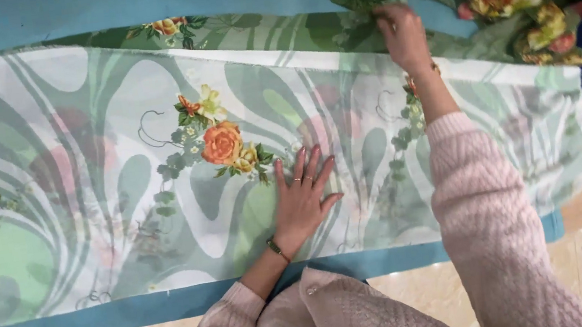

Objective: The person folds a large floral-patterned fabric on a table, aligning edges and smoothing the surface repeatedly. The fabric is folded in half lengthwise, then adjusted and smoothed multiple times to ensure even alignment.

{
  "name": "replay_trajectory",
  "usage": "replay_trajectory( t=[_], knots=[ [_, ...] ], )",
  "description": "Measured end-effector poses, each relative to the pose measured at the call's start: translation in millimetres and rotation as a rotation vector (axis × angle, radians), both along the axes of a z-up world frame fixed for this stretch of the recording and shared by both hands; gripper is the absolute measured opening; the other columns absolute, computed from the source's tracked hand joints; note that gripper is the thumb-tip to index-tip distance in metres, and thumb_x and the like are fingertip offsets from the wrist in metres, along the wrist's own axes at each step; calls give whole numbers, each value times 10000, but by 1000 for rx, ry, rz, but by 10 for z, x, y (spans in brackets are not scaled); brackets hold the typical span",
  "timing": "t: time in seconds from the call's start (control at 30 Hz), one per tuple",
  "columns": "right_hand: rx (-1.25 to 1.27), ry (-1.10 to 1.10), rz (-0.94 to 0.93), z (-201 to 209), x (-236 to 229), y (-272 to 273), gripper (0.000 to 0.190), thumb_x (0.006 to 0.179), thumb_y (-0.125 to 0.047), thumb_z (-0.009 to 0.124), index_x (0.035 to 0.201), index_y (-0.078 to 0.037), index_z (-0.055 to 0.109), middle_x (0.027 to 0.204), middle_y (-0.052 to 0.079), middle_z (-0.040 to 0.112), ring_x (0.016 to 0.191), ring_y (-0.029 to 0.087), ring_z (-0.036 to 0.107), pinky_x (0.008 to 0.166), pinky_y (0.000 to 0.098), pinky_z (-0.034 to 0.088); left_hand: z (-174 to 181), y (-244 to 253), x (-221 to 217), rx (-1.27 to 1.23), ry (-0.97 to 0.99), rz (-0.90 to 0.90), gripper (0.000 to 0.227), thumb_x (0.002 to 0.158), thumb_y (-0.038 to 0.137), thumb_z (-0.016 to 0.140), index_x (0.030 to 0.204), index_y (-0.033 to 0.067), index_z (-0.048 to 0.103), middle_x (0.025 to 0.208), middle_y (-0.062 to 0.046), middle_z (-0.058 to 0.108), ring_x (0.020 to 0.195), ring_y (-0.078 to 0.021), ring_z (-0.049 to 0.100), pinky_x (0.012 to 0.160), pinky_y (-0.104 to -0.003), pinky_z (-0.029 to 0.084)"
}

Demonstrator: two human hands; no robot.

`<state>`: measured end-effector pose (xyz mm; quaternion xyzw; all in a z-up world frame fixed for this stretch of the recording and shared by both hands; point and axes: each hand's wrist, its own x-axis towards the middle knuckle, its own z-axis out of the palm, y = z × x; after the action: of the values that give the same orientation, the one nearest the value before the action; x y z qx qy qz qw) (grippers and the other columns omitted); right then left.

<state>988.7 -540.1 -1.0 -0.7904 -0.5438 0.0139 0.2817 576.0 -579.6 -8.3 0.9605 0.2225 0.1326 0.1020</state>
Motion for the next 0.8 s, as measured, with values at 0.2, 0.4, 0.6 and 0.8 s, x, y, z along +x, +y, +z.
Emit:
replay_trajectory(
  t=[0.2,0.4,0.6,0.8],
  knots=[
    [-231,10,188,-240,486,572,169,937,-115,846,988,-70,692,956,124,710,864,296,647,722,440,490,188,79,10,55,46,-24,808,1002,696,497,1633,224,316,1707,-76,217,1578,-308,203,1221,-684,213],
    [-206,5,271,-100,668,798,66,1038,-64,754,1012,-37,700,864,122,599,793,304,579,717,438,432,222,69,9,100,39,-18,774,946,723,541,1556,251,480,1662,-69,359,1535,-316,309,1191,-678,268],
    [-249,-297,278,-138,468,858,67,1051,-163,738,1071,-115,695,1040,150,653,859,416,645,786,541,449,152,62,6,-25,38,-24,785,968,702,530,1594,245,406,1697,-52,268,1561,-302,262,1200,-685,241],
    [-141,-361,113,209,-363,820,285,1022,-52,705,1300,-20,651,1258,254,585,1155,452,543,910,630,436,196,64,-7,-20,9,-19,759,987,687,518,1586,230,422,1684,-57,303,1553,-295,291,1187,-675,293]
  ],
)
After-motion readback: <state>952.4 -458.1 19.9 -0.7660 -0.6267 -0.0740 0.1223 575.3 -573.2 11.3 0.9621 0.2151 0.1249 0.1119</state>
